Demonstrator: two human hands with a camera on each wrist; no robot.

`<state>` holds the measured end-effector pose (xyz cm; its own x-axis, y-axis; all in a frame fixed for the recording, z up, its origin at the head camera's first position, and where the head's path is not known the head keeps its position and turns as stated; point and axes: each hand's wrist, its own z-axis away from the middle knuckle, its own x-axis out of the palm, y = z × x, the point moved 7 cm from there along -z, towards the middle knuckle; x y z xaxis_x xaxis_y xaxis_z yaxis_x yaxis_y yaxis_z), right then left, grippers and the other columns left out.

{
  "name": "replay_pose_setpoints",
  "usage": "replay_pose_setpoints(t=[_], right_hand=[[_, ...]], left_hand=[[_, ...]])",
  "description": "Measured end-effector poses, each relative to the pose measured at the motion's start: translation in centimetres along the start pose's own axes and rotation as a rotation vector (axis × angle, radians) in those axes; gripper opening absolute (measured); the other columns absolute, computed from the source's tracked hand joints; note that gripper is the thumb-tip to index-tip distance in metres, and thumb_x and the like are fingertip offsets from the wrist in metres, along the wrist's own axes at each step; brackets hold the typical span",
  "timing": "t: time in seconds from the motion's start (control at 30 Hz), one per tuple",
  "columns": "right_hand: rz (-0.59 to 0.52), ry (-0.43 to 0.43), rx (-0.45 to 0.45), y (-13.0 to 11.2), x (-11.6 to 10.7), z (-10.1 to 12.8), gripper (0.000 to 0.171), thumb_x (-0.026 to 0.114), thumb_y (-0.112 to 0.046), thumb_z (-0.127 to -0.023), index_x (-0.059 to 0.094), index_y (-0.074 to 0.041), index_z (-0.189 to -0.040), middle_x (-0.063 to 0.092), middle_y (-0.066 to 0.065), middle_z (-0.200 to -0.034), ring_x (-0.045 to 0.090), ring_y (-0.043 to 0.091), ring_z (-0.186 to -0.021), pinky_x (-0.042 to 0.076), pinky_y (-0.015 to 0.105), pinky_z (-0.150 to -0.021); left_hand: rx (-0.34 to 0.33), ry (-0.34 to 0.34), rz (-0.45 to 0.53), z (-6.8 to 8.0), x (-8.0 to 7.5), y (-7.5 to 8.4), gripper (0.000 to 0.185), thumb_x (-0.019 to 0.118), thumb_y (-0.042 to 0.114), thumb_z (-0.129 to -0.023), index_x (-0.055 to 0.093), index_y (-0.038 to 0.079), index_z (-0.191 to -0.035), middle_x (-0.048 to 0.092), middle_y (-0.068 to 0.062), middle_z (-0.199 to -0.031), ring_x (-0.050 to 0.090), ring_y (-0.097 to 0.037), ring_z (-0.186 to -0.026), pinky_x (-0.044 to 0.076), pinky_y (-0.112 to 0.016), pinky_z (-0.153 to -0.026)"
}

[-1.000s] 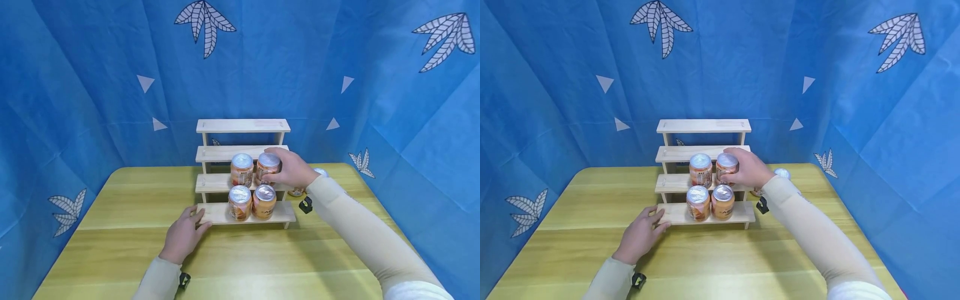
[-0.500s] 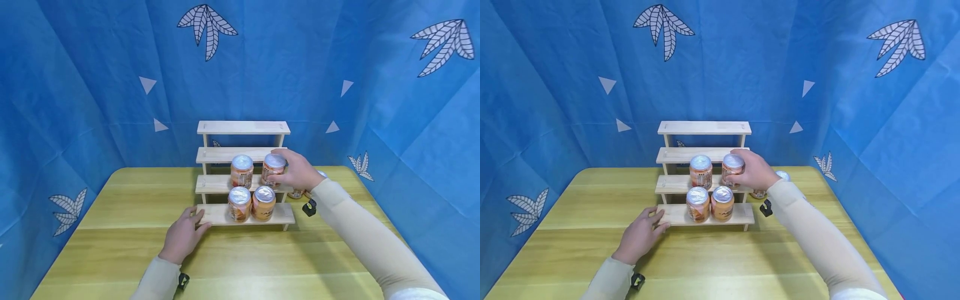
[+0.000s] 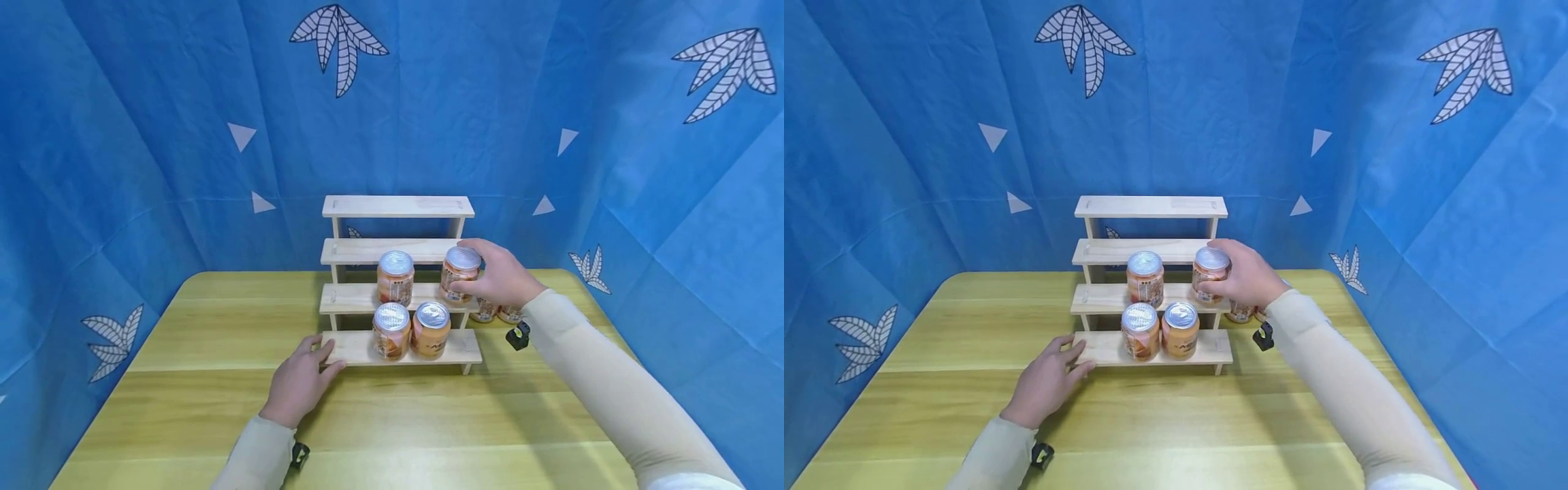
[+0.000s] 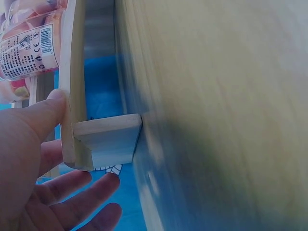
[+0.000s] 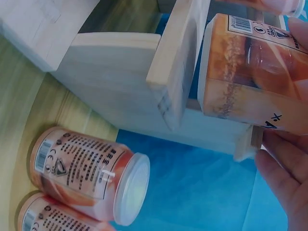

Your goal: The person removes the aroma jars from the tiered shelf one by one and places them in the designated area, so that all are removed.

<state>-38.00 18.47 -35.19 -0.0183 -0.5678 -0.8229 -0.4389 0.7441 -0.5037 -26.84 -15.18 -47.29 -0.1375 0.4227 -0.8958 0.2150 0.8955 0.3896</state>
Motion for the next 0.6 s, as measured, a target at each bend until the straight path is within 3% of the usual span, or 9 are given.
replay_pose_setpoints(t=[0.6], right_hand=[[0.012, 0.028, 0.037, 2.0, -1.9, 1.1, 0.083, 0.086, -0.05, -0.077, 0.05, -0.012, -0.142, 0.06, 0.01, -0.13, 0.061, 0.029, -0.11, 0.054, 0.051, -0.09]], left_hand=[[0.006, 0.004, -0.009, 0.0, -0.2, 0.2, 0.056, 0.071, 0.042, -0.094, 0.062, 0.008, -0.137, 0.053, -0.021, -0.143, 0.068, -0.038, -0.107, 0.059, -0.049, -0.082]])
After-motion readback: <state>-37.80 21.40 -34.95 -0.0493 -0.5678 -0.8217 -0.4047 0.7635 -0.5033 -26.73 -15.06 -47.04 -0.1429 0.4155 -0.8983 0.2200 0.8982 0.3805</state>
